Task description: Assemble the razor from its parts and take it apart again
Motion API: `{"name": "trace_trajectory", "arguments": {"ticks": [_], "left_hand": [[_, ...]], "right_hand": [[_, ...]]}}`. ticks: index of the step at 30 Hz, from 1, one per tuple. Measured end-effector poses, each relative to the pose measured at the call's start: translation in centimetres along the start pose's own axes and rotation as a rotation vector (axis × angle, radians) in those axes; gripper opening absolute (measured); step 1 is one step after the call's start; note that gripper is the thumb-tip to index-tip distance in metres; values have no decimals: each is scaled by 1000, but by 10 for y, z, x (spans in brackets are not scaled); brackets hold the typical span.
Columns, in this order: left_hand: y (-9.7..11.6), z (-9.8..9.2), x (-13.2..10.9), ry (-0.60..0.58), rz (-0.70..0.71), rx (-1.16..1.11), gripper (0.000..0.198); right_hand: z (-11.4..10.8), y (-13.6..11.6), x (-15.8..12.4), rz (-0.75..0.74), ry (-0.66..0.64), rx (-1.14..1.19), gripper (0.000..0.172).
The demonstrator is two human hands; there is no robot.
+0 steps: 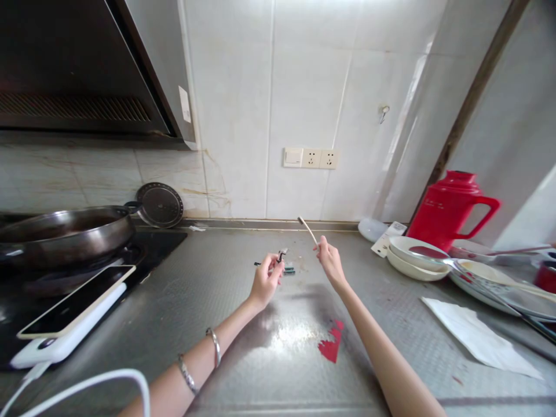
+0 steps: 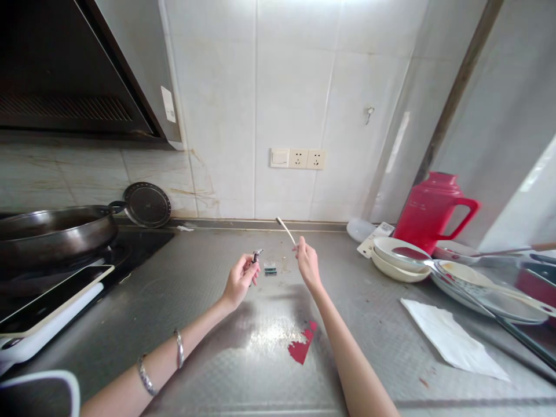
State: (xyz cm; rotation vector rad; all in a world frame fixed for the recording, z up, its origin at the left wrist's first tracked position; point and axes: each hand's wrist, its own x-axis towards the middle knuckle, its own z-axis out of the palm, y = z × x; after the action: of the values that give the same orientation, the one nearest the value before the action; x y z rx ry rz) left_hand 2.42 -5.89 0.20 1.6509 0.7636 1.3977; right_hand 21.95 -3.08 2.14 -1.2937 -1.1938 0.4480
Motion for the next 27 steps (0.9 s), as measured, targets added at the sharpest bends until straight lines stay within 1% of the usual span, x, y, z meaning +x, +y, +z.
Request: {"name": "trace_trajectory", "arguments": {"ticks": [2,4,6,7,9,11,13,15,17,20,24,27], "left_hand": [[-1,1,1,13,-38,-36,26],[-1,1,1,34,-55,-39,24],[0,1,1,65,-48,-14,23],[1,1,1,85,-34,3,22],[3,1,0,121,-1,32,22],[6,1,-1,140,15,52,23],[7,1,-2,136,-1,57,27],[7,1,-3,124,-22,45,33],[5,1,-4,127,-28,40,37],[4,2,-4,157,1,84,36],[5,1,-3,189,31,126,34],[6,1,-4,191,37,141,31]], "right_hand": [[5,-12,-7,72,-71,122,47],[8,-28,-21,145,-167,266,48],[9,-44,-44,209,-284,394,55],[9,-50,-58,221,-323,431,57],[7,-59,-88,253,-407,408,60],[5,-62,-114,309,-410,345,63],[2,-62,-131,332,-385,317,62],[1,-62,-138,329,-358,322,61],[1,-64,-140,321,-338,339,60],[5,-67,-145,308,-329,352,61],[13,-61,-168,322,-350,341,68],[15,-60,-174,343,-307,362,73]]}}
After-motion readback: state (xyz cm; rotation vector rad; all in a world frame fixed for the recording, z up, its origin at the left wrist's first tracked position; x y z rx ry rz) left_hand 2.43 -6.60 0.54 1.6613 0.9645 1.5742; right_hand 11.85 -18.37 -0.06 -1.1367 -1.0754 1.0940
